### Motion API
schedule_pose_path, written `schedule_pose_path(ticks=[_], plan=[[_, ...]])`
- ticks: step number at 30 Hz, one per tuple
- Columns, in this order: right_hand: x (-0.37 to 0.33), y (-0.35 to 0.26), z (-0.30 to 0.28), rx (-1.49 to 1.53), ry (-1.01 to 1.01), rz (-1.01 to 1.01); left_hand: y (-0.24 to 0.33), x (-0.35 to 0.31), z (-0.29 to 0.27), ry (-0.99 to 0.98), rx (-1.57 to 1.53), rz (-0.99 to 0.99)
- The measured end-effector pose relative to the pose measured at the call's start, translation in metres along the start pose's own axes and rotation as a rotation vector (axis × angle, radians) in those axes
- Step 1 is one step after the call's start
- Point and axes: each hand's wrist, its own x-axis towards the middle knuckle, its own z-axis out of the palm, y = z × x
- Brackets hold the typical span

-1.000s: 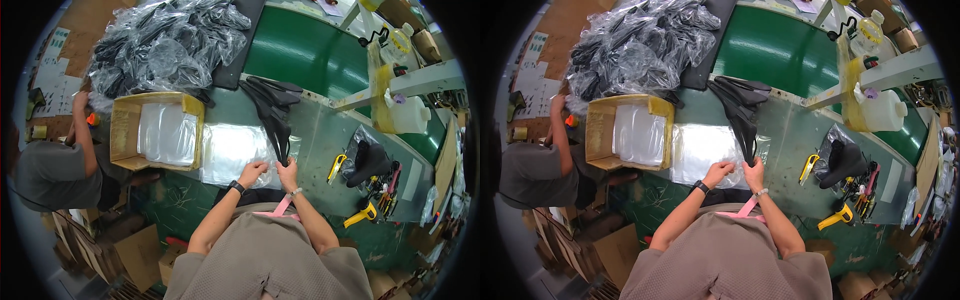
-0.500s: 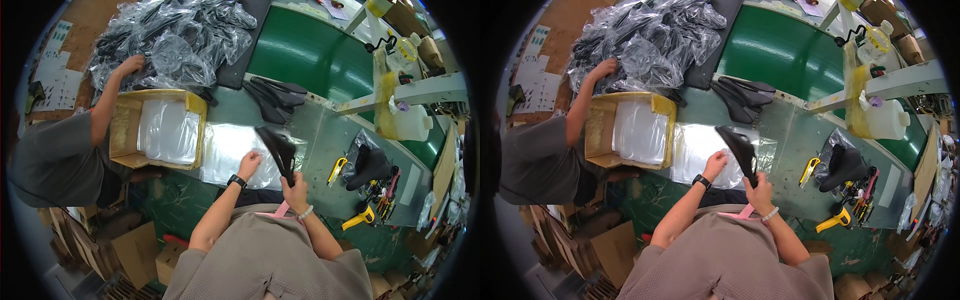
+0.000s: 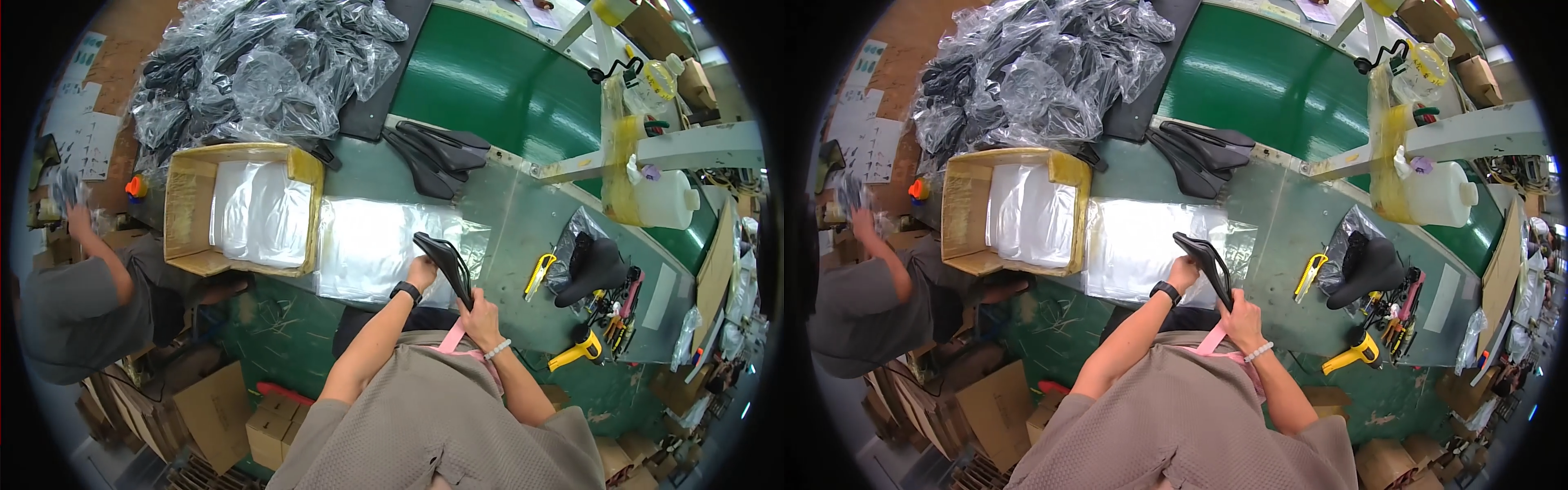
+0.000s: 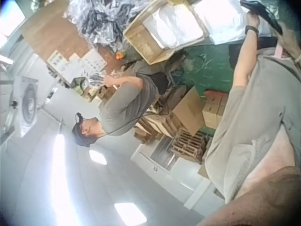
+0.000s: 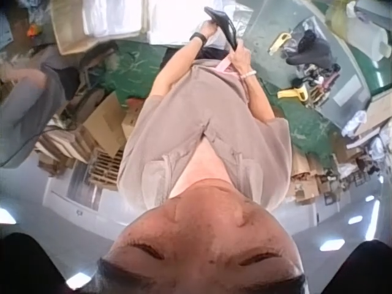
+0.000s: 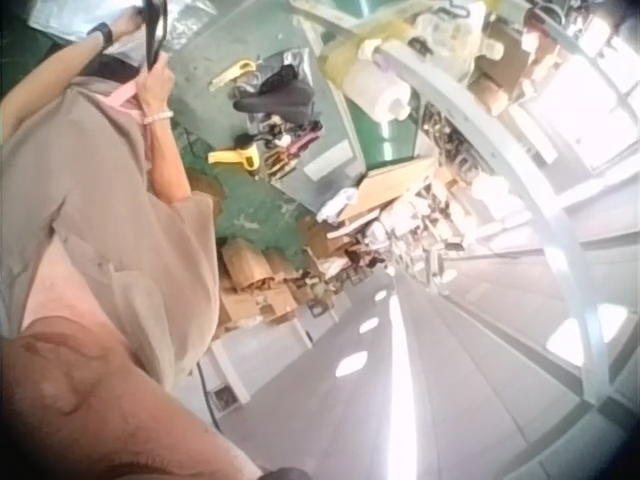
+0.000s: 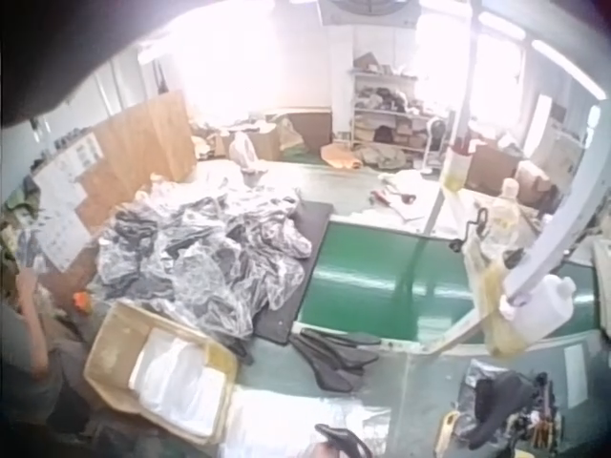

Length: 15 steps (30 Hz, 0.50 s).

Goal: Pack bicycle saddles into individual plastic bags and organize them on a workbench.

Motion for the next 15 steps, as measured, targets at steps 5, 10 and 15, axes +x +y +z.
schedule_pose_path(ticks=[5, 10, 15], plan=[[-0.003, 0.020, -0.005, -0.292, -0.127, 0.104, 0.012, -0.009, -0.018, 0.107, -0.600, -0.219], [-0.001, 0.005, -0.006, -0.379, -0.189, 0.038, 0.053, -0.019, -0.049, 0.237, -0.713, -0.197], [0.013, -0.019, -0.002, -0.437, -0.256, 0.125, 0.120, -0.060, -0.032, 0.133, 0.628, 1.007]])
